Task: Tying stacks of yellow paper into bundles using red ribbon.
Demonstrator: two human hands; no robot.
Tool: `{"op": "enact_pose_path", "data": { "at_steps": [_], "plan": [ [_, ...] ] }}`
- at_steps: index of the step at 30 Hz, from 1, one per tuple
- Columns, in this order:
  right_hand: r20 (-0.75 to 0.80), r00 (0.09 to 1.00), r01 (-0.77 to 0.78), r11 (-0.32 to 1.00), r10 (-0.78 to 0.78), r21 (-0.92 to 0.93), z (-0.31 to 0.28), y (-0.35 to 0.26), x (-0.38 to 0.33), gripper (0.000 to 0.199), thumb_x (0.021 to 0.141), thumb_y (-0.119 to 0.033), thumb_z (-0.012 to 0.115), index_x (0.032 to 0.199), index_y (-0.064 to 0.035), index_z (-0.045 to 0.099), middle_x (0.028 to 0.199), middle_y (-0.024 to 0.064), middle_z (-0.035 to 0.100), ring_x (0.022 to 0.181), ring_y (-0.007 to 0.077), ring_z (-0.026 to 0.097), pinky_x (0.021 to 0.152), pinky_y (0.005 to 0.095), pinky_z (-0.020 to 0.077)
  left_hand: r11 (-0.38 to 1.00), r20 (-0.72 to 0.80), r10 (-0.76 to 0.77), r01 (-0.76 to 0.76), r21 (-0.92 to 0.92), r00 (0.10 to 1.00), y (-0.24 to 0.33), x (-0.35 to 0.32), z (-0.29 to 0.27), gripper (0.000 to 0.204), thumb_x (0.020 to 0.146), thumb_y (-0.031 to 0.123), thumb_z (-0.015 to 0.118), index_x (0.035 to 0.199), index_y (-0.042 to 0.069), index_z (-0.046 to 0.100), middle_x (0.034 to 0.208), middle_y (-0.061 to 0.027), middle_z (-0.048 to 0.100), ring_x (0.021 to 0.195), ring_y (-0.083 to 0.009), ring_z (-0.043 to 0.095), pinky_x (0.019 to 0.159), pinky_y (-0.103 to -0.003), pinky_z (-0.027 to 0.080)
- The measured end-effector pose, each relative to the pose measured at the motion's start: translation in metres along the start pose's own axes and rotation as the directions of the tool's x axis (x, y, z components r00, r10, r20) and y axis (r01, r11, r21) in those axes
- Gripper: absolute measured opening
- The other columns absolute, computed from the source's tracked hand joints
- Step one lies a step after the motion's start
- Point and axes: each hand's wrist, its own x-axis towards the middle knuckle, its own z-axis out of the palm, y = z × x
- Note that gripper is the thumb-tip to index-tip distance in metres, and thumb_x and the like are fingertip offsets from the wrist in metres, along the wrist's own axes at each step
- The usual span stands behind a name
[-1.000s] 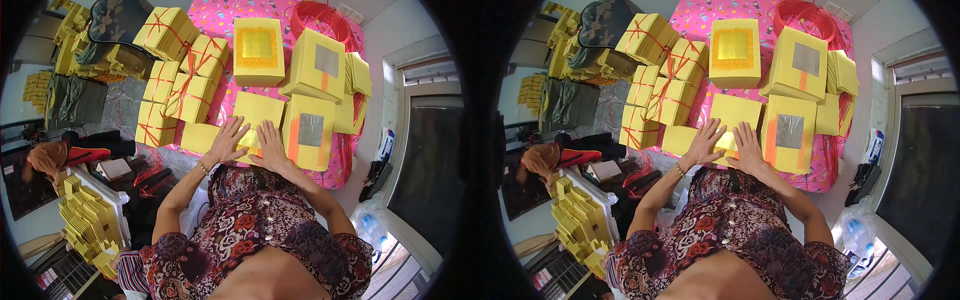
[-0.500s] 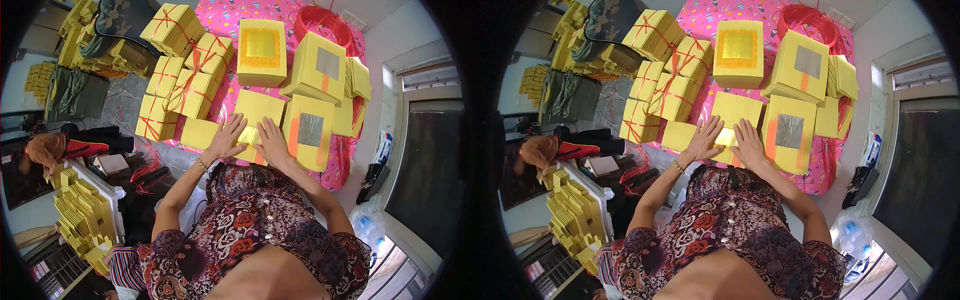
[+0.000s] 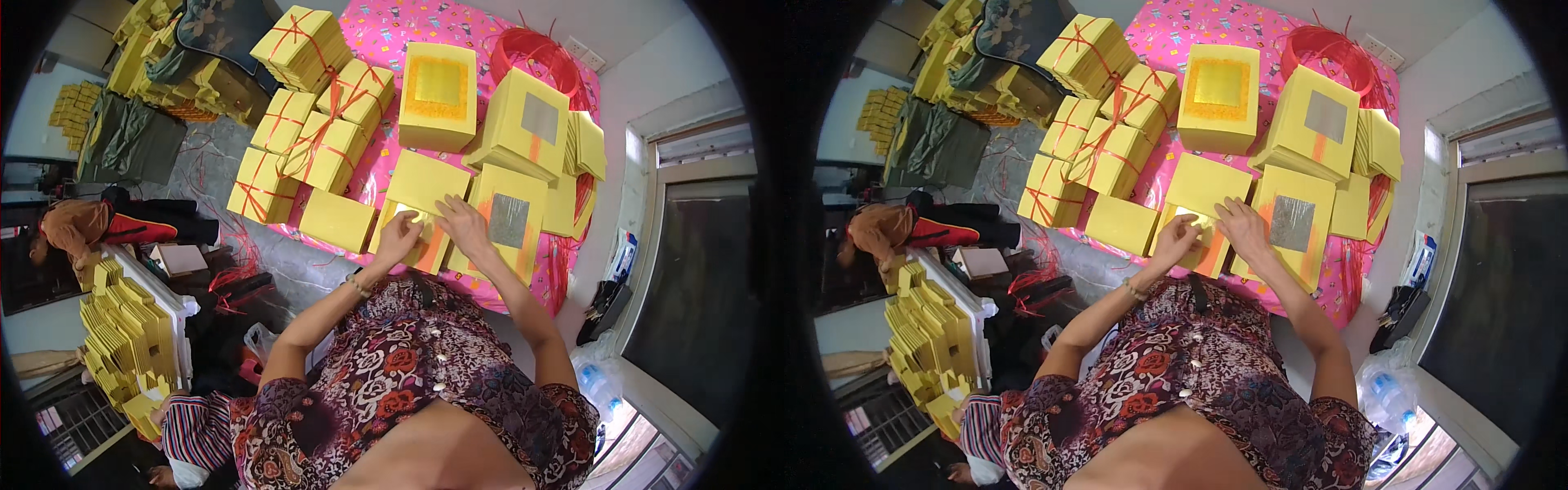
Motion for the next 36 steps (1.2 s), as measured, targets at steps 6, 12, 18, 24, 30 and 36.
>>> {"op": "enact_pose_path", "data": {
  "at_steps": [6,12,18,24,30,36],
  "plan": [
    [-0.076,0.986,0.15,0.989,-0.151,-0.014,-0.016,0.003,0.009,0.032,0.08,-0.014,0.07,0.109,-0.0028,0.066,0.106,0.0129,0.068,0.097,0.0284,0.067,0.086,0.0384,0.0535,0.841,-0.009,-0.254,0.216,-0.496,0.967,0.022,0.032,0.019,0.034,0.094,0.027,0.065,0.109,-0.002,0.057,0.098,-0.0109,0.065,0.077,-0.0199,0.069,0.067,-0.031,0.059],
    [-0.014,0.985,0.17,0.985,-0.171,-0.032,-0.027,-0.028,0.013,0.03,0.079,-0.016,0.07,0.106,-0.0024,0.066,0.106,0.0108,0.068,0.097,0.0258,0.066,0.091,0.0413,0.0497,0.865,-0.149,-0.181,0.085,-0.494,0.972,0.009,0.033,0.01,0.027,0.093,0.022,0.066,0.105,-0.001,0.058,0.086,-0.0077,0.065,0.077,-0.0179,0.069,0.068,-0.03,0.059],
    [-0.016,0.976,0.218,0.967,-0.218,0.136,-0.026,-0.061,0.012,0.048,0.085,-0.027,0.07,0.126,-0.0048,0.058,0.129,0.0195,0.054,0.121,0.0372,0.051,0.102,0.0496,0.0407,0.95,-0.279,-0.106,0.015,-0.311,0.954,0.014,-0.036,-0.049,0.024,0.092,0.018,0.066,0.106,-0.001,0.059,0.088,-0.0077,0.068,0.08,-0.0163,0.069,0.071,-0.03,0.058],
    [0.023,0.977,0.2,0.954,-0.211,0.225,0.001,-0.078,0.012,0.048,0.087,-0.025,0.067,0.128,-0.0047,0.055,0.132,0.0199,0.051,0.123,0.0373,0.049,0.104,0.0486,0.0391,0.897,-0.412,-0.134,-0.066,-0.437,0.901,-0.034,-0.081,-0.1,0.027,0.094,0.009,0.062,0.118,0.001,0.053,0.097,-0.0079,0.07,0.081,-0.0157,0.069,0.071,-0.029,0.06],
    [0.053,0.974,0.205,0.954,-0.222,0.219,0.015,-0.073,0.001,0.046,0.087,-0.021,0.066,0.127,-0.0025,0.055,0.13,0.0199,0.051,0.119,0.0371,0.051,0.1,0.0473,0.0414,0.916,-0.479,-0.139,-0.071,-0.395,0.867,-0.058,-0.067,-0.129,0.033,0.093,0.009,0.064,0.121,0.001,0.05,0.097,-0.0091,0.069,0.077,-0.0164,0.069,0.066,-0.029,0.06],
    [0.078,0.985,0.141,0.973,-0.157,0.182,0.012,-0.059,-0.011,0.042,0.087,-0.018,0.065,0.124,-0.0009,0.055,0.127,0.0196,0.052,0.117,0.0362,0.052,0.098,0.0457,0.0438,0.968,-0.502,-0.063,-0.07,-0.242,0.863,-0.077,-0.043,-0.149,0.031,0.09,0.009,0.066,0.114,0.001,0.048,0.089,-0.0077,0.068,0.07,-0.0169,0.068,0.063,-0.031,0.06]
  ]
}}
